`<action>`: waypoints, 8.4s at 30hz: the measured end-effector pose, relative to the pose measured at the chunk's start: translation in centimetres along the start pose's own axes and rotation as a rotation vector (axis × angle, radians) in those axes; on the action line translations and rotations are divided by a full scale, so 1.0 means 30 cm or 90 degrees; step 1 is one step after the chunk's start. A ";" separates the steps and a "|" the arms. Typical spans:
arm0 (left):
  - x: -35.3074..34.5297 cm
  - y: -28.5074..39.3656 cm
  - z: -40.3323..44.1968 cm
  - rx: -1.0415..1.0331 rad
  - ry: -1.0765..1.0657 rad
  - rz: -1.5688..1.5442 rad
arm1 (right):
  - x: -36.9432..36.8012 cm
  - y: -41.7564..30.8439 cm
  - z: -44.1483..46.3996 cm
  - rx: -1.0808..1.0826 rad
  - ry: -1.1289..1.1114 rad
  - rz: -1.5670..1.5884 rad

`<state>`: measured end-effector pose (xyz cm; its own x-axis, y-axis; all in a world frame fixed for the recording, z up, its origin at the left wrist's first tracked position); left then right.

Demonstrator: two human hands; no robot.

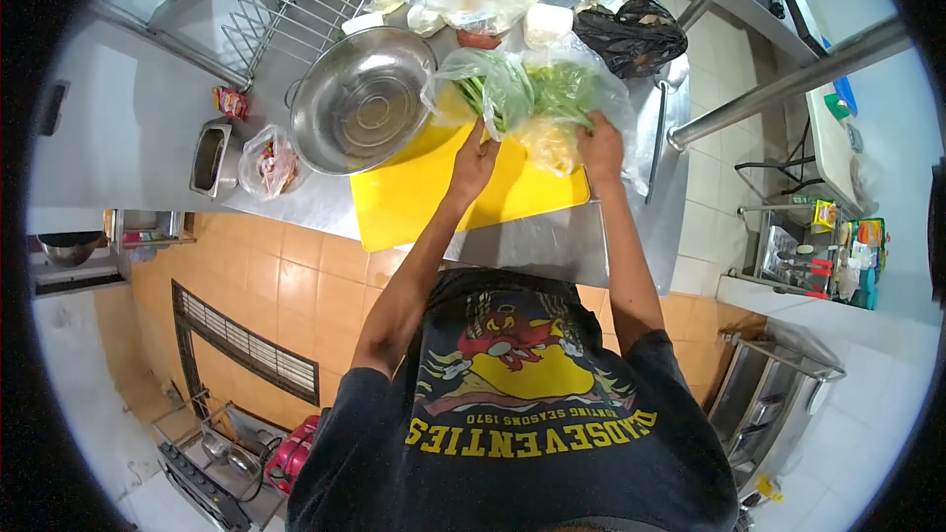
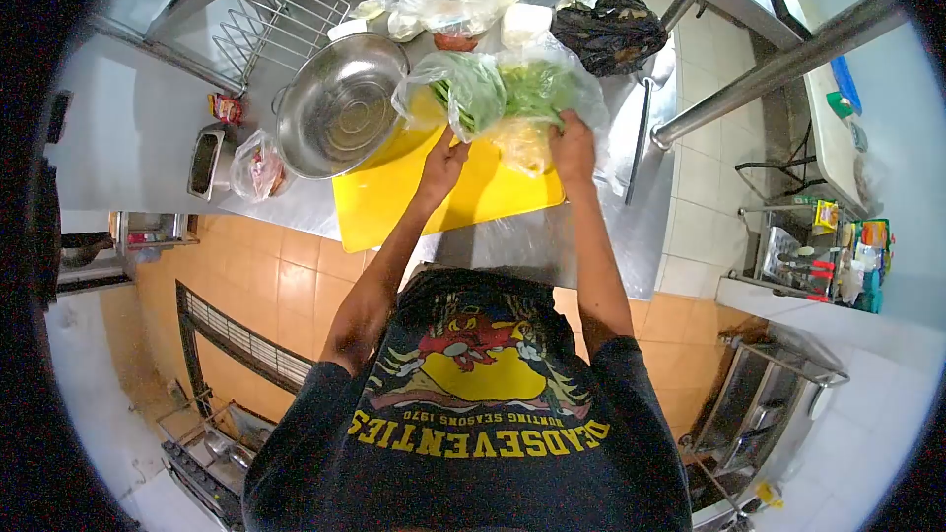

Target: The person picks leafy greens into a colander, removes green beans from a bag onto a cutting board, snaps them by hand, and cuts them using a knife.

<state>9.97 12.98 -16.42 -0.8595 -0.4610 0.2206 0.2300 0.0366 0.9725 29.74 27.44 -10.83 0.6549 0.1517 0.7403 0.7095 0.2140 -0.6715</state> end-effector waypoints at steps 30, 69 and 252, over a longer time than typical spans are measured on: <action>0.076 0.068 0.033 0.181 0.177 -0.416 | 0.041 -0.377 -0.091 -0.006 -0.124 0.425; 0.044 -0.002 0.020 0.317 0.143 -0.523 | -0.102 -0.190 0.001 0.140 -0.042 0.079; 0.076 0.084 -0.165 -0.033 0.076 0.402 | -0.003 -0.125 -0.627 0.057 -0.302 -0.094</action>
<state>10.84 7.63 -13.83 -0.4951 -0.4603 0.7369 0.6996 0.2916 0.6523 31.93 8.48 -9.00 0.3439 0.5317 0.7740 0.7471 0.3444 -0.5685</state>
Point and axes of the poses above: each hand's wrist, its own z-axis towards the middle knuckle, its own x-axis out of the back of the hand, y = z × x, the point moved 5 cm from there along z, towards the middle knuckle, and after that the axes turned 3 degrees about -x, right-handed, at the moved point
